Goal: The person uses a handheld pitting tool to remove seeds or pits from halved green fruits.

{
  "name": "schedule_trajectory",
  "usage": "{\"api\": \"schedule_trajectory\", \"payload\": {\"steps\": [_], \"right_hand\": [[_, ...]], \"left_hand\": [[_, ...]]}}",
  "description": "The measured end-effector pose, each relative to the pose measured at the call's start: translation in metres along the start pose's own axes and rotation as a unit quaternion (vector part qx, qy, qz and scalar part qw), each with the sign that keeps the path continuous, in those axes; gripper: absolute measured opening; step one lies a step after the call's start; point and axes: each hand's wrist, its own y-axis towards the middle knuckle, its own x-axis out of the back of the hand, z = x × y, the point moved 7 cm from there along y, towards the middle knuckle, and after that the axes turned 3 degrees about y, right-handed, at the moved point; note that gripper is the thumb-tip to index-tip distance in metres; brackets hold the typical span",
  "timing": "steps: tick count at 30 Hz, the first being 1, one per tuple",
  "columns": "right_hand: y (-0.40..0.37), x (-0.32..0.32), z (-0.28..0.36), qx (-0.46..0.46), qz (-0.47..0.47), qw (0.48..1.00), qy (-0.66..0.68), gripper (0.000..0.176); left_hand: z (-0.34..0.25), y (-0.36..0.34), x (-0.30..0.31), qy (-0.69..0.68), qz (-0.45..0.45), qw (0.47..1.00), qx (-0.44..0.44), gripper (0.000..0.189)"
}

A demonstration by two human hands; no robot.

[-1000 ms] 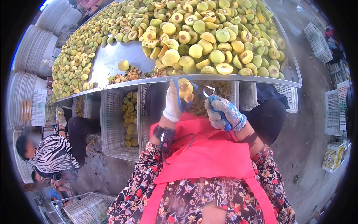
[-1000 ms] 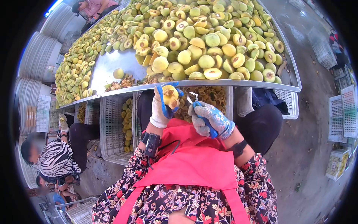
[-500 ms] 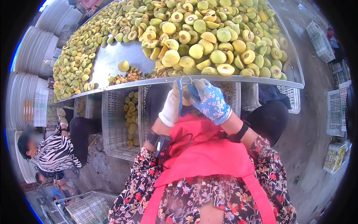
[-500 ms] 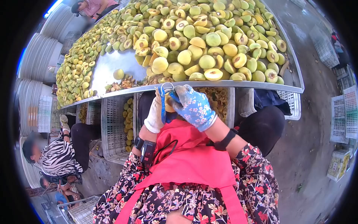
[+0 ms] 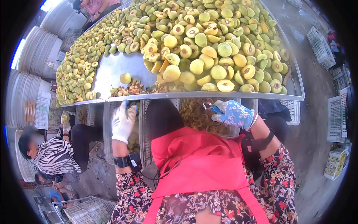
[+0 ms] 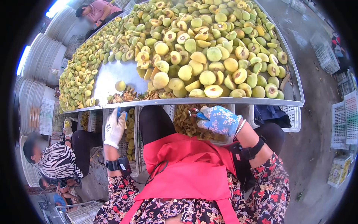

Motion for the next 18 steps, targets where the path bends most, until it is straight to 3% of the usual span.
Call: {"api": "schedule_trajectory", "payload": {"steps": [1, 4, 5, 6, 8, 10, 12, 14, 16, 17, 18], "right_hand": [[0.001, 0.003, 0.004, -0.020, 0.035, 0.998, 0.045, 0.034], [0.019, -0.006, -0.004, 0.020, 0.004, 0.995, 0.098, 0.036], [0.019, -0.006, 0.006, -0.026, 0.057, 0.989, 0.133, 0.040], [0.023, -0.011, 0.002, 0.014, 0.053, 0.995, 0.081, 0.043], [0.026, -0.019, -0.005, 0.080, 0.034, 0.990, 0.106, 0.045], [0.022, -0.011, -0.002, 0.087, 0.019, 0.985, 0.150, 0.044], [0.018, -0.002, -0.003, 0.097, -0.003, 0.974, 0.203, 0.043], [0.005, 0.017, 0.002, -0.030, 0.026, 0.955, 0.294, 0.035], [-0.011, 0.035, 0.011, -0.114, 0.026, 0.914, 0.388, 0.030], [-0.006, 0.032, -0.002, -0.043, -0.019, 0.908, 0.417, 0.026], [-0.007, 0.035, -0.004, -0.031, -0.053, 0.898, 0.436, 0.025]], "left_hand": [[-0.007, 0.010, 0.010, -0.012, -0.034, 0.999, -0.020, 0.052], [-0.086, 0.066, 0.039, -0.092, -0.100, 0.980, -0.142, 0.054], [-0.122, 0.087, 0.042, -0.146, -0.067, 0.974, -0.160, 0.057], [-0.159, 0.107, 0.040, -0.200, -0.032, 0.963, -0.180, 0.060], [-0.217, 0.156, 0.015, -0.197, 0.060, 0.963, -0.172, 0.061], [-0.273, 0.182, 0.005, -0.160, 0.160, 0.962, -0.154, 0.071], [-0.305, 0.207, -0.025, -0.078, 0.128, 0.971, -0.187, 0.077], [-0.314, 0.231, -0.053, -0.057, 0.087, 0.975, -0.196, 0.072], [-0.307, 0.226, -0.040, -0.244, 0.148, 0.944, -0.168, 0.066], [-0.297, 0.224, -0.036, -0.336, 0.143, 0.916, -0.165, 0.061], [-0.282, 0.218, -0.044, -0.447, 0.204, 0.865, -0.102, 0.054]]}}
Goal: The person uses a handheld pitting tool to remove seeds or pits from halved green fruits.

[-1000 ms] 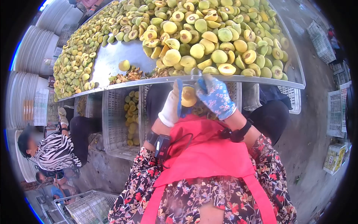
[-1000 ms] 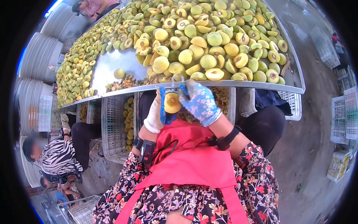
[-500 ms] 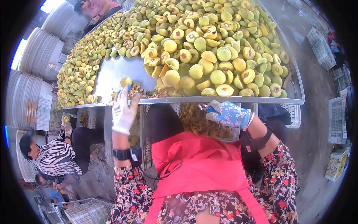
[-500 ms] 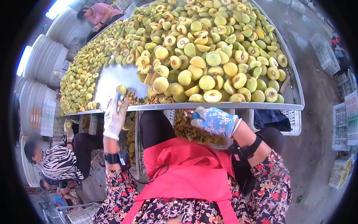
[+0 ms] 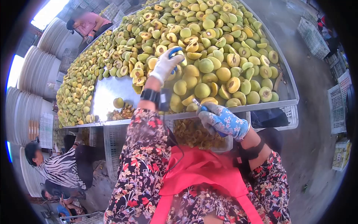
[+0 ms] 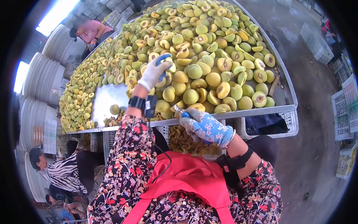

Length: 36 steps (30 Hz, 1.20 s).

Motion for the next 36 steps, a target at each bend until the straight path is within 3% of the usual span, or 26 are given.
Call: {"api": "schedule_trajectory", "payload": {"steps": [2, 4, 6, 8, 9, 10, 11, 12, 14, 16, 19, 21, 26, 30, 36], "right_hand": [[0.001, 0.004, 0.006, 0.047, -0.046, 0.997, 0.045, 0.024], [0.002, 0.004, 0.013, 0.090, -0.101, 0.991, -0.017, 0.024], [0.003, 0.000, 0.019, 0.140, -0.140, 0.975, -0.102, 0.026], [0.000, -0.007, 0.028, 0.204, -0.186, 0.941, -0.196, 0.029], [-0.001, -0.010, 0.028, 0.246, -0.212, 0.912, -0.252, 0.030], [-0.003, -0.013, 0.030, 0.285, -0.236, 0.877, -0.305, 0.031], [-0.005, -0.015, 0.029, 0.281, -0.253, 0.871, -0.314, 0.032], [-0.004, -0.014, 0.027, 0.272, -0.253, 0.877, -0.306, 0.032], [-0.002, -0.011, 0.025, 0.254, -0.253, 0.886, -0.293, 0.031], [-0.003, -0.012, 0.024, 0.256, -0.272, 0.875, -0.308, 0.032], [-0.005, -0.015, 0.024, 0.242, -0.269, 0.864, -0.350, 0.033], [-0.007, -0.019, 0.022, 0.227, -0.255, 0.861, -0.377, 0.034], [-0.007, -0.024, 0.019, 0.178, -0.246, 0.850, -0.429, 0.037], [-0.009, -0.031, 0.019, 0.177, -0.250, 0.834, -0.459, 0.038], [0.002, -0.029, 0.004, 0.211, -0.225, 0.889, -0.339, 0.036]], "left_hand": [[0.005, -0.029, 0.000, -0.270, 0.072, 0.959, -0.041, 0.044], [-0.006, -0.076, -0.010, -0.385, 0.095, 0.918, -0.022, 0.044], [-0.008, -0.104, -0.028, -0.423, 0.168, 0.890, -0.034, 0.053], [-0.011, -0.133, -0.042, -0.415, 0.093, 0.905, 0.016, 0.059], [-0.013, -0.144, -0.043, -0.294, 0.120, 0.948, -0.031, 0.065], [0.003, -0.142, -0.055, -0.373, 0.101, 0.922, -0.011, 0.052], [-0.003, -0.147, -0.055, -0.231, 0.054, 0.964, -0.123, 0.054], [-0.013, -0.155, -0.054, -0.080, 0.003, 0.970, -0.231, 0.056], [0.007, -0.157, -0.055, -0.198, 0.042, 0.973, -0.108, 0.045], [0.012, -0.163, -0.058, -0.192, 0.047, 0.976, -0.086, 0.038], [-0.003, -0.170, -0.051, -0.006, -0.020, 0.974, -0.227, 0.037], [-0.014, -0.180, -0.046, 0.110, -0.085, 0.932, -0.336, 0.042], [-0.013, -0.181, -0.049, -0.129, -0.054, 0.952, -0.271, 0.036], [0.005, -0.170, -0.057, -0.259, -0.024, 0.964, -0.052, 0.033], [0.013, -0.168, -0.066, -0.292, -0.035, 0.955, -0.040, 0.039]]}}
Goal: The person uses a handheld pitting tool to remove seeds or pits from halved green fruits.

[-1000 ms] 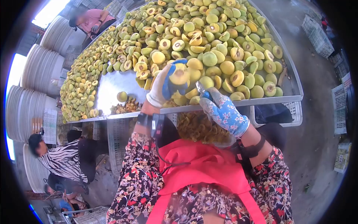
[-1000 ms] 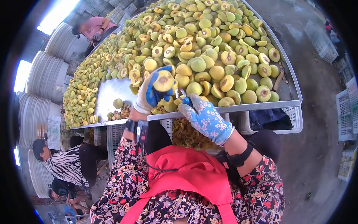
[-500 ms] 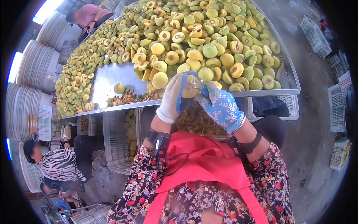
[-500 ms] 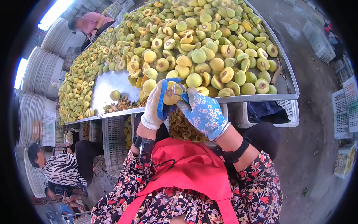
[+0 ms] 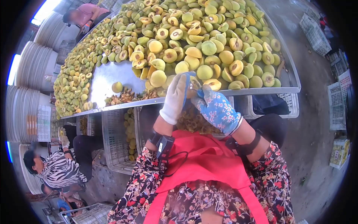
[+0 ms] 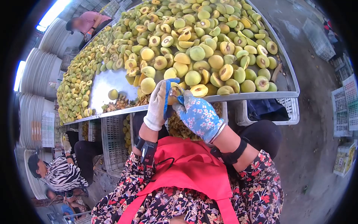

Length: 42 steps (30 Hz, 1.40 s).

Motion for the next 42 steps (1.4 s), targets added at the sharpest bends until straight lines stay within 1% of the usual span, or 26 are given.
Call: {"api": "schedule_trajectory", "payload": {"steps": [3, 6, 7, 9, 11, 12, 14, 15, 16, 18, 19, 22, 23, 26, 29, 30, 32, 33, 34, 35, 36, 37, 38, 39, 40, 42], "right_hand": [[0.000, -0.010, -0.010, -0.052, 0.032, 0.996, 0.063, 0.038], [-0.001, -0.010, -0.010, -0.103, 0.090, 0.990, 0.020, 0.033], [-0.001, -0.011, -0.011, -0.106, 0.090, 0.989, 0.055, 0.033], [-0.001, -0.015, -0.014, -0.114, 0.089, 0.982, 0.123, 0.032], [-0.002, -0.015, -0.014, -0.132, 0.102, 0.979, 0.117, 0.033], [-0.002, -0.016, -0.014, -0.139, 0.109, 0.978, 0.114, 0.033], [-0.004, -0.021, -0.012, -0.103, 0.082, 0.984, 0.117, 0.038], [-0.005, -0.023, -0.010, -0.084, 0.069, 0.987, 0.119, 0.040], [-0.010, -0.030, -0.019, -0.161, 0.113, 0.959, 0.205, 0.038], [-0.023, -0.037, -0.014, -0.309, 0.196, 0.856, 0.366, 0.034], [-0.025, -0.036, -0.007, -0.335, 0.189, 0.831, 0.402, 0.031], [-0.020, -0.037, -0.018, -0.256, 0.185, 0.902, 0.294, 0.032], [-0.020, -0.036, -0.017, -0.259, 0.192, 0.901, 0.292, 0.032], [-0.023, -0.033, -0.012, -0.259, 0.206, 0.904, 0.270, 0.030], [-0.024, -0.035, -0.015, -0.228, 0.203, 0.925, 0.227, 0.027], [-0.024, -0.036, -0.017, -0.213, 0.197, 0.931, 0.221, 0.028], [-0.028, -0.038, -0.017, -0.248, 0.202, 0.909, 0.268, 0.032], [-0.029, -0.037, -0.015, -0.296, 0.212, 0.875, 0.318, 0.036], [-0.032, -0.037, -0.013, -0.342, 0.220, 0.837, 0.365, 0.039], [-0.030, -0.036, -0.012, -0.341, 0.232, 0.850, 0.330, 0.045], [-0.025, -0.031, -0.010, -0.262, 0.211, 0.903, 0.268, 0.045], [-0.022, -0.030, -0.011, -0.181, 0.190, 0.943, 0.202, 0.045], [-0.020, -0.031, -0.013, -0.097, 0.165, 0.972, 0.134, 0.045], [-0.016, -0.032, -0.009, -0.004, 0.109, 0.988, 0.109, 0.045], [-0.021, -0.038, -0.024, -0.083, 0.147, 0.974, 0.152, 0.045], [-0.024, -0.033, -0.007, -0.235, 0.222, 0.916, 0.235, 0.044]], "left_hand": [[-0.002, -0.004, -0.008, -0.072, 0.001, 0.997, 0.039, 0.039], [0.006, 0.000, -0.001, 0.142, -0.015, 0.990, -0.004, 0.040], [0.009, 0.002, 0.001, 0.200, -0.013, 0.980, -0.007, 0.040], [0.015, -0.001, -0.002, 0.026, 0.012, 0.999, 0.021, 0.041], [0.007, -0.014, -0.011, -0.153, 0.056, 0.985, 0.050, 0.042], [0.005, -0.017, -0.010, -0.130, 0.039, 0.991, 0.014, 0.042], [0.006, -0.020, -0.010, -0.080, 0.006, 0.995, -0.056, 0.043], [0.021, -0.018, -0.003, -0.113, -0.029, 0.993, -0.006, 0.038], [0.024, -0.018, 0.001, -0.054, -0.045, 0.997, -0.029, 0.036], [0.015, -0.023, 0.003, 0.064, -0.077, 0.992, -0.071, 0.033], [0.007, -0.027, 0.002, 0.097, -0.082, 0.988, -0.091, 0.030], [-0.004, -0.031, 0.002, 0.183, -0.086, 0.971, -0.127, 0.028], [-0.009, -0.033, 0.002, 0.194, -0.091, 0.968, -0.127, 0.027], [0.032, -0.022, 0.005, -0.036, -0.065, 0.997, -0.028, 0.028], [0.039, -0.021, 0.006, 0.042, -0.015, 0.999, 0.020, 0.037], [0.033, -0.023, 0.006, 0.055, -0.025, 0.998, 0.010, 0.037], [0.020, -0.029, 0.001, 0.081, -0.040, 0.996, -0.005, 0.036], [0.030, -0.028, 0.004, 0.055, -0.072, 0.996, -0.004, 0.037], [0.032, -0.029, 0.005, 0.057, -0.076, 0.995, -0.017, 0.037], [0.027, -0.028, 0.003, 0.059, -0.080, 0.995, -0.033, 0.037], [0.022, -0.029, 0.002, 0.060, -0.084, 0.994, -0.047, 0.037], [0.023, -0.031, -0.001, -0.009, -0.054, 0.998, -0.014, 0.039], [0.028, -0.030, 0.001, -0.050, -0.038, 0.998, 0.011, 0.041], [0.037, -0.029, 0.003, -0.091, -0.022, 0.995, 0.039, 0.042], [0.046, -0.028, 0.003, -0.131, -0.006, 0.989, 0.066, 0.043], [0.044, -0.027, 0.004, -0.046, -0.026, 0.998, 0.018, 0.045]]}}
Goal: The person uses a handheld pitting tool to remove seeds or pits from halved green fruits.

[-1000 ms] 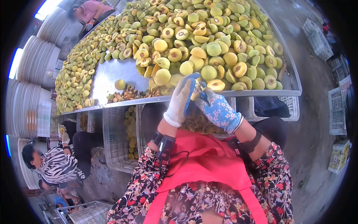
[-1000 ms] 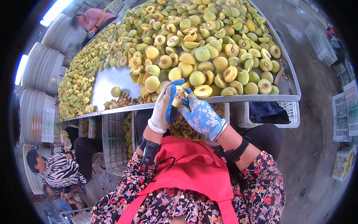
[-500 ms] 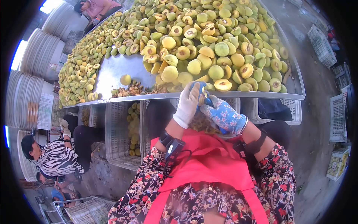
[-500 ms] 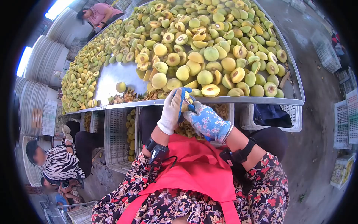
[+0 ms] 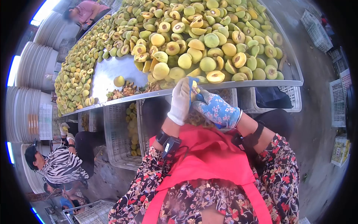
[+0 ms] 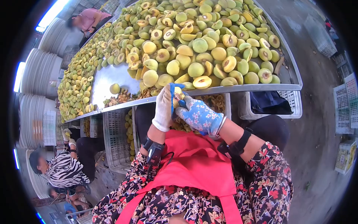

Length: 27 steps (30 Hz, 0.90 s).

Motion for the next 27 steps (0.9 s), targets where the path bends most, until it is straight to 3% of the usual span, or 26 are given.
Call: {"api": "schedule_trajectory", "payload": {"steps": [3, 5, 7, 15, 21, 25, 27], "right_hand": [[0.000, -0.008, -0.007, -0.028, 0.038, 0.991, 0.124, 0.027], [-0.005, -0.012, -0.008, -0.095, 0.056, 0.969, 0.220, 0.018], [-0.011, -0.015, -0.002, -0.102, 0.073, 0.948, 0.294, 0.014], [-0.015, -0.028, -0.008, -0.153, 0.158, 0.865, 0.451, 0.016], [-0.011, -0.034, -0.009, -0.152, 0.138, 0.860, 0.467, 0.015], [-0.005, -0.030, -0.004, -0.083, 0.076, 0.913, 0.393, 0.012], [-0.006, -0.029, 0.000, -0.067, 0.043, 0.930, 0.358, 0.014]], "left_hand": [[-0.010, -0.001, 0.003, 0.120, -0.055, 0.988, -0.078, 0.043], [-0.018, -0.004, -0.005, 0.077, -0.054, 0.990, -0.102, 0.042], [-0.021, -0.006, -0.007, 0.030, -0.018, 0.992, -0.118, 0.046], [-0.024, -0.005, -0.015, -0.039, 0.059, 0.990, -0.119, 0.057], [-0.028, -0.005, -0.016, -0.031, 0.024, 0.991, -0.124, 0.062], [-0.021, -0.002, -0.014, -0.070, -0.022, 0.991, -0.114, 0.060], [-0.002, 0.003, -0.009, -0.187, -0.046, 0.980, -0.051, 0.058]]}}
